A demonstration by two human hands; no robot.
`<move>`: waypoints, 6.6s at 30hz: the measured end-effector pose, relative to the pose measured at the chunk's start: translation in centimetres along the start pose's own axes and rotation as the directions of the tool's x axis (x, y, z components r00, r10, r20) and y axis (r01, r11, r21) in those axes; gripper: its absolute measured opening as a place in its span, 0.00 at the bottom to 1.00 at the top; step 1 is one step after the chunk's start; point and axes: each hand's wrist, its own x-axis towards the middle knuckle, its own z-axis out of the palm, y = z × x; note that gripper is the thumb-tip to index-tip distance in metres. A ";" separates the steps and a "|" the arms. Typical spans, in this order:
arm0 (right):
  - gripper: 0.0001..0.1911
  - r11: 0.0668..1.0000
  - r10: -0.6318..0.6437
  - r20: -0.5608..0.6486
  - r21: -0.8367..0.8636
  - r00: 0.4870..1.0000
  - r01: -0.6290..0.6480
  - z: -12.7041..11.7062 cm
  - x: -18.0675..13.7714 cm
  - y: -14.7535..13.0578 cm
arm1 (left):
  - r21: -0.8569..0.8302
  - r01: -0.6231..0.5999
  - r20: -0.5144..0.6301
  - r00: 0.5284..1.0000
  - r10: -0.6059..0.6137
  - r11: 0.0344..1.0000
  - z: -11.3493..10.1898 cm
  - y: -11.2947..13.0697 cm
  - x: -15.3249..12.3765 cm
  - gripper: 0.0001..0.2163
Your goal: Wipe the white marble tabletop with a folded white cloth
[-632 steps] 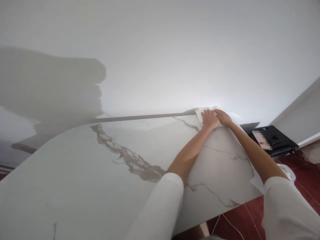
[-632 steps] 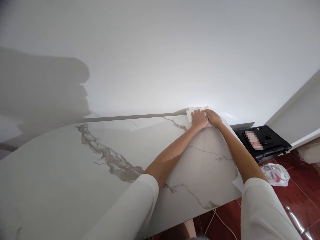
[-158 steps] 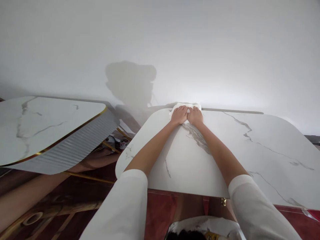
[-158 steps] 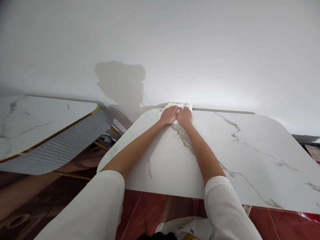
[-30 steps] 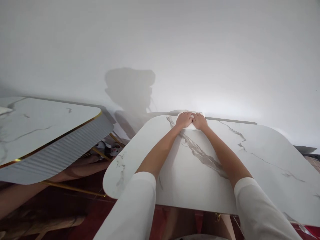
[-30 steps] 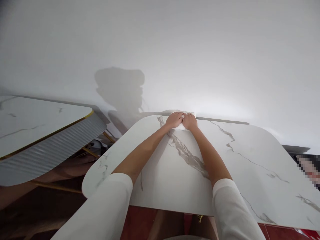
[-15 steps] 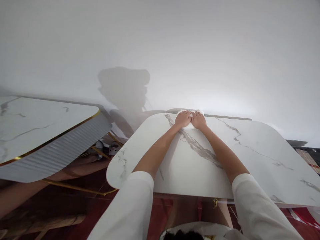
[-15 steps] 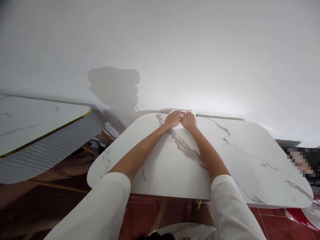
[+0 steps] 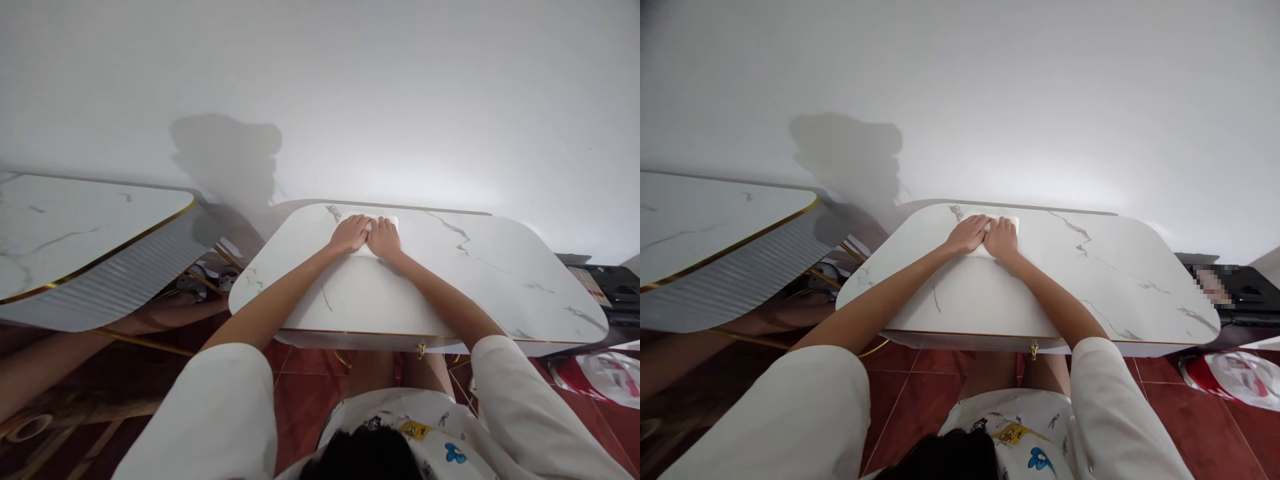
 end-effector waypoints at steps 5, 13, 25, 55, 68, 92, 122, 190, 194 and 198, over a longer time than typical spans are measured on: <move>0.26 0.999 -0.008 -0.029 0.038 1.000 0.009 -0.3 -3.6 -2.1 | 0.029 -0.020 -0.008 1.000 0.021 0.999 -1.2 1.2 -4.1 0.20; 0.27 0.998 -0.024 -0.028 0.056 0.999 0.026 -1.3 -10.8 -6.1 | 0.067 0.002 0.020 1.000 -0.004 0.998 -3.7 3.8 -11.8 0.23; 0.27 0.983 -0.136 -0.097 0.108 0.986 0.146 -2.0 -18.0 -9.4 | 0.128 0.136 0.030 0.990 -0.141 0.982 -6.4 7.8 -19.8 0.24; 0.27 0.953 -0.295 0.050 -0.059 0.954 0.297 -1.0 -2.9 3.2 | -0.026 0.224 -0.036 0.974 -0.224 0.974 -1.1 6.4 -3.1 0.13; 0.23 0.993 -0.095 0.094 -0.062 0.991 0.101 0.2 7.2 4.1 | -0.029 0.241 -0.048 0.969 -0.242 0.970 1.3 1.2 5.6 0.16; 0.22 0.998 -0.064 0.046 -0.013 0.997 0.065 1.5 11.6 7.2 | 0.081 0.277 0.009 0.960 -0.278 0.958 3.3 -0.4 11.2 0.15; 0.24 0.998 0.054 -0.031 -0.024 0.998 -0.055 -0.5 0.3 4.7 | 0.007 0.040 -0.004 0.999 -0.040 0.999 2.7 3.8 3.7 0.18; 0.24 1.000 -0.005 -0.001 -0.003 1.000 0.005 -3.4 -8.3 5.6 | -0.016 0.042 -0.025 0.999 -0.042 0.999 1.2 11.3 -2.2 0.15; 0.24 1.000 -0.013 -0.004 -0.013 1.000 0.013 -2.8 -5.1 6.6 | -0.020 0.037 -0.034 0.999 -0.038 0.999 2.1 9.6 0.7 0.15; 0.25 0.999 -0.026 0.006 -0.035 1.000 0.026 -2.2 -2.2 7.5 | -0.025 0.079 -0.039 0.996 -0.080 0.997 2.9 8.1 3.3 0.15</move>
